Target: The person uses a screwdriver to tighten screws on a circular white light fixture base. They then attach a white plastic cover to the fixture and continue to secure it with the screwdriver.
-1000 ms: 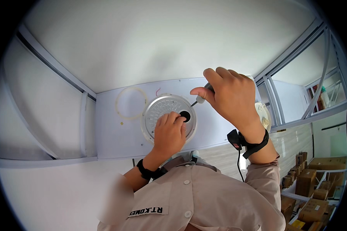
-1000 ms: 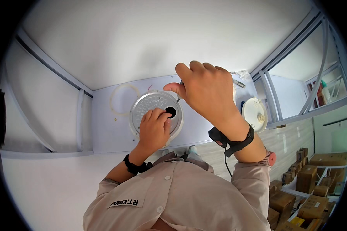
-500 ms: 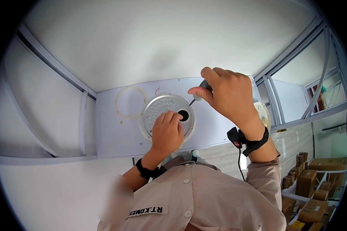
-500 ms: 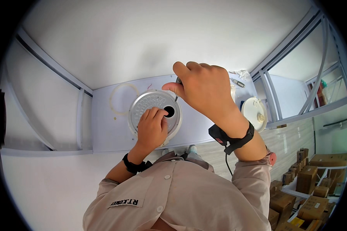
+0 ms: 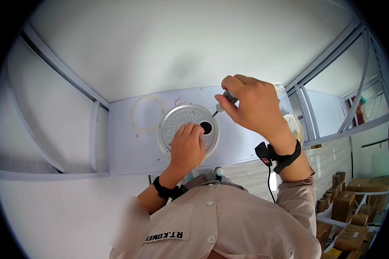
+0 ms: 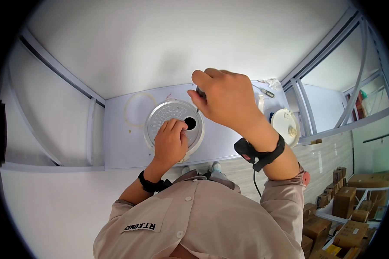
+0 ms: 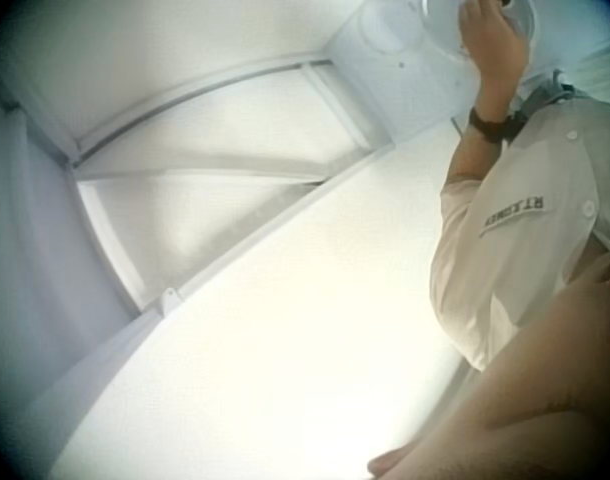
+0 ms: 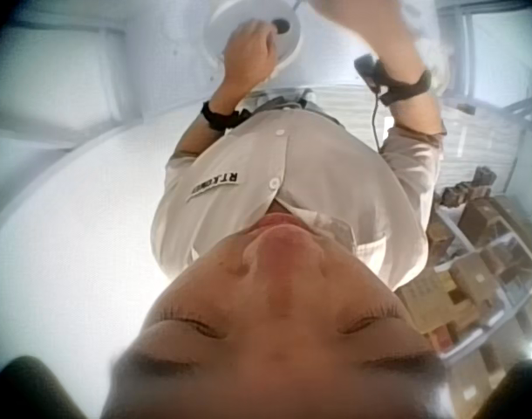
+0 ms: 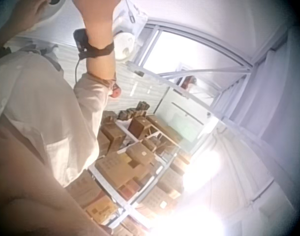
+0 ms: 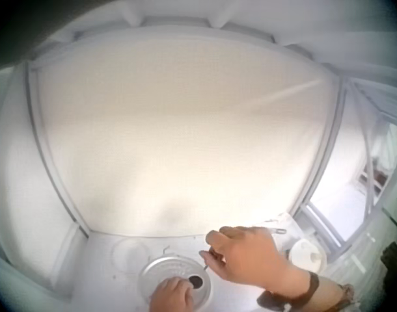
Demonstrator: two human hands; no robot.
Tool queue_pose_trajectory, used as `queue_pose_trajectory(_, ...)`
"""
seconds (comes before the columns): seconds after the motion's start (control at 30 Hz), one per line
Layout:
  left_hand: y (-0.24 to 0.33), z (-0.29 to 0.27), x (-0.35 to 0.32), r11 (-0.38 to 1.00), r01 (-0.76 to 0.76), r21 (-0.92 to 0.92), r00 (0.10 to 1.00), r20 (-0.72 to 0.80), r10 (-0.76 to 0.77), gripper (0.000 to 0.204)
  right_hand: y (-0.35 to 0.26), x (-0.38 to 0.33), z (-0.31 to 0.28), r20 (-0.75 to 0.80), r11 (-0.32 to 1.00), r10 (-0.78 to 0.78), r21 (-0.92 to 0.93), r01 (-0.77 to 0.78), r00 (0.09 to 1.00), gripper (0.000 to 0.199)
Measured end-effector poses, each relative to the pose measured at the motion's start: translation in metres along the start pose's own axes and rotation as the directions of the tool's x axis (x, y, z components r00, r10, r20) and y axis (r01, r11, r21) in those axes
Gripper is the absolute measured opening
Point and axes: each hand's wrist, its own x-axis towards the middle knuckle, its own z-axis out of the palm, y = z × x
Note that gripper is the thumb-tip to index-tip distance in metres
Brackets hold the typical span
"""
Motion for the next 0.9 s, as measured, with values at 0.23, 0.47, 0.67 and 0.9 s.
queue_pose_trajectory(0.23,0.000,-0.001,-0.001,1.000,0.011,0.005,1.000,-0.003,-0.011,0.020,-0.015,-0.004,0.002,-0.010,0.988,0.119,-0.096,-0.119,0.993,0.034)
queue_pose_trajectory(0.47,0.001,-0.001,-0.002,0.998,0.053,-0.021,0.998,0.026,-0.052,0.018,0.001,-0.005,-0.007,0.042,0.956,-0.004,0.293,-0.008,0.999,0.029)
queue_pose_trajectory(0.67,-0.001,0.003,-0.004,0.999,0.046,0.001,0.999,-0.001,-0.046,0.017,-0.007,-0.001,-0.004,0.057,0.988,-0.039,0.152,0.030,0.998,0.021)
queue_pose_trajectory(0.9,0.002,0.001,-0.002,0.999,0.039,0.026,0.999,0.016,-0.039,0.018,-0.007,-0.002,0.019,-0.104,0.975,0.202,0.114,-0.190,0.974,0.022)
